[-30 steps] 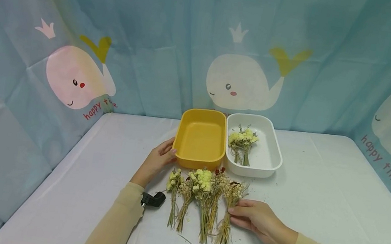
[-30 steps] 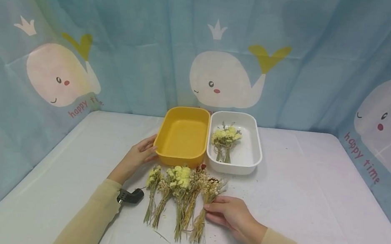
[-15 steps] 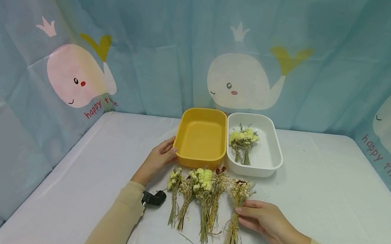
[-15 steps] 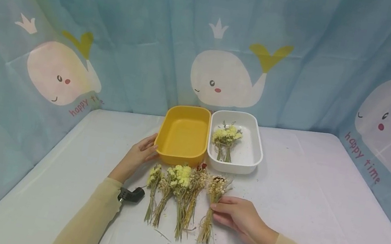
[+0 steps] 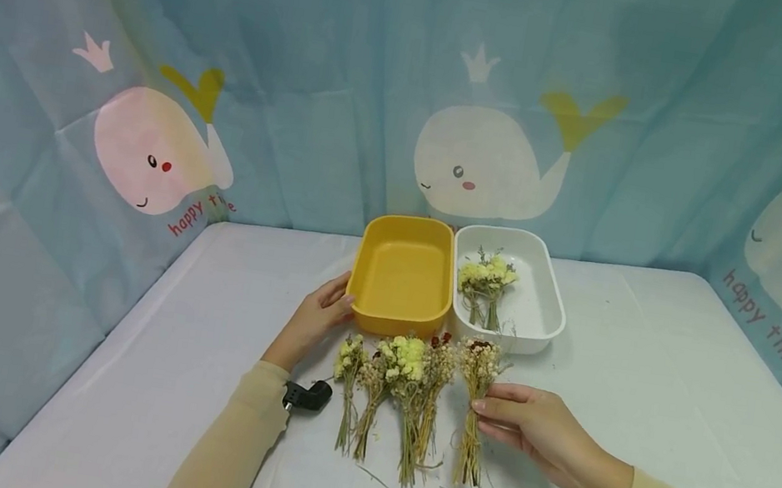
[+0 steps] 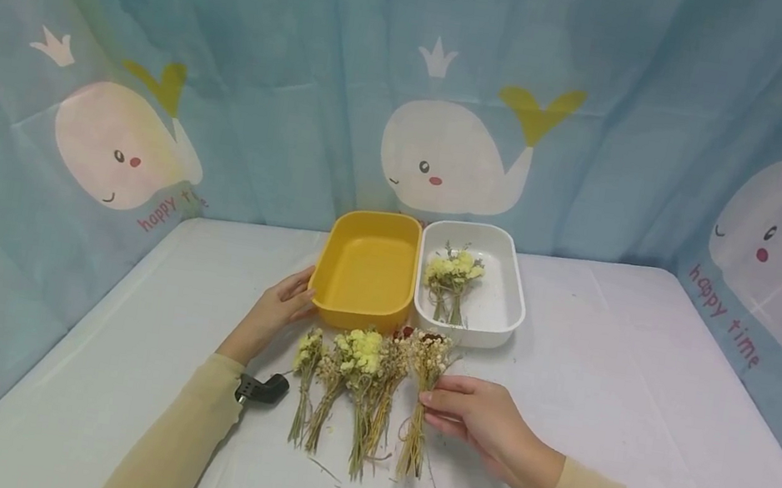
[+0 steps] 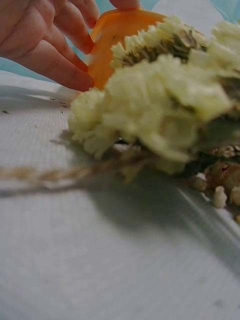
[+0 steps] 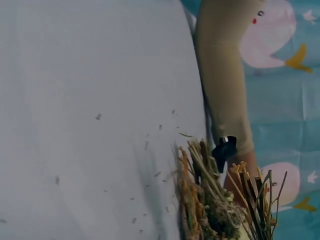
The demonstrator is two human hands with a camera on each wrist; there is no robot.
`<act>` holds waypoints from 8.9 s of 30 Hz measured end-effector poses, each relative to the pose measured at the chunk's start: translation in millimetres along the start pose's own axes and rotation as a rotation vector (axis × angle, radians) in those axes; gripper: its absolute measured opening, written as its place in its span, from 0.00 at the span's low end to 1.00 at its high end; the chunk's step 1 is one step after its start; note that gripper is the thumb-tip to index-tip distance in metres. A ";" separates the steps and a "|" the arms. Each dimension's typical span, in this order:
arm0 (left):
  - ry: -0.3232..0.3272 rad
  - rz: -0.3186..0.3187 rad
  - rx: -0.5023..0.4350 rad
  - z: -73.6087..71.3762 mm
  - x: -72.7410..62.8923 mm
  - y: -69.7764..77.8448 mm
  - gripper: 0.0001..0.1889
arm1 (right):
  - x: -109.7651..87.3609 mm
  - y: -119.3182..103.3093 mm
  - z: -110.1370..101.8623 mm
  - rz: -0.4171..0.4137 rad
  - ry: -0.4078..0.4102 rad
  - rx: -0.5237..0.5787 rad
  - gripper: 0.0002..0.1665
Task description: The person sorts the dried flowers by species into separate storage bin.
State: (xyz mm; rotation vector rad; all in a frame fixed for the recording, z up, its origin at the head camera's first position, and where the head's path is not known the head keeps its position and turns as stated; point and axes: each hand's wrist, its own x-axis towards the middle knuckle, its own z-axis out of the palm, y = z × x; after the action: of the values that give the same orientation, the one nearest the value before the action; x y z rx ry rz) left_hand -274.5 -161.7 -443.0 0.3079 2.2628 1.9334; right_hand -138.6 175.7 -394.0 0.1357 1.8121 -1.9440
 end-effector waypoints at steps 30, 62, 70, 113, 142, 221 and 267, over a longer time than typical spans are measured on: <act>0.003 0.016 -0.035 4.8 0.7 -0.6 0.33 | 46.7 -70.2 20.5 -0.083 -0.002 0.063 0.36; 0.020 -0.014 -0.020 1.3 -1.3 -0.6 0.32 | 129.1 -117.1 52.3 -0.084 0.099 0.094 0.34; 0.026 -0.008 -0.011 1.1 -2.1 -1.1 0.32 | 149.6 -117.9 60.8 -0.070 0.123 0.114 0.33; 0.012 -0.012 -0.003 1.2 -1.4 -0.9 0.32 | 207.5 -75.3 78.0 -0.046 0.224 0.022 0.21; 0.025 -0.005 0.007 2.5 -1.3 -2.0 0.32 | 214.9 -64.9 81.7 0.024 0.260 -0.035 0.18; -0.016 0.013 0.009 0.1 -0.2 -2.2 0.36 | 50.5 7.7 37.0 0.025 -0.226 0.035 0.20; 0.009 -0.006 -0.004 1.8 1.5 0.1 0.32 | 44.0 -0.8 53.4 -0.034 -0.126 -0.104 0.19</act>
State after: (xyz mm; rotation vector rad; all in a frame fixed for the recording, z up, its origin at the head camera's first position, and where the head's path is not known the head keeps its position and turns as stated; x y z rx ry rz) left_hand -275.5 -159.6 -443.2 0.2923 2.2625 1.9404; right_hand -164.6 112.3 -403.7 -0.0505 1.8375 -1.8330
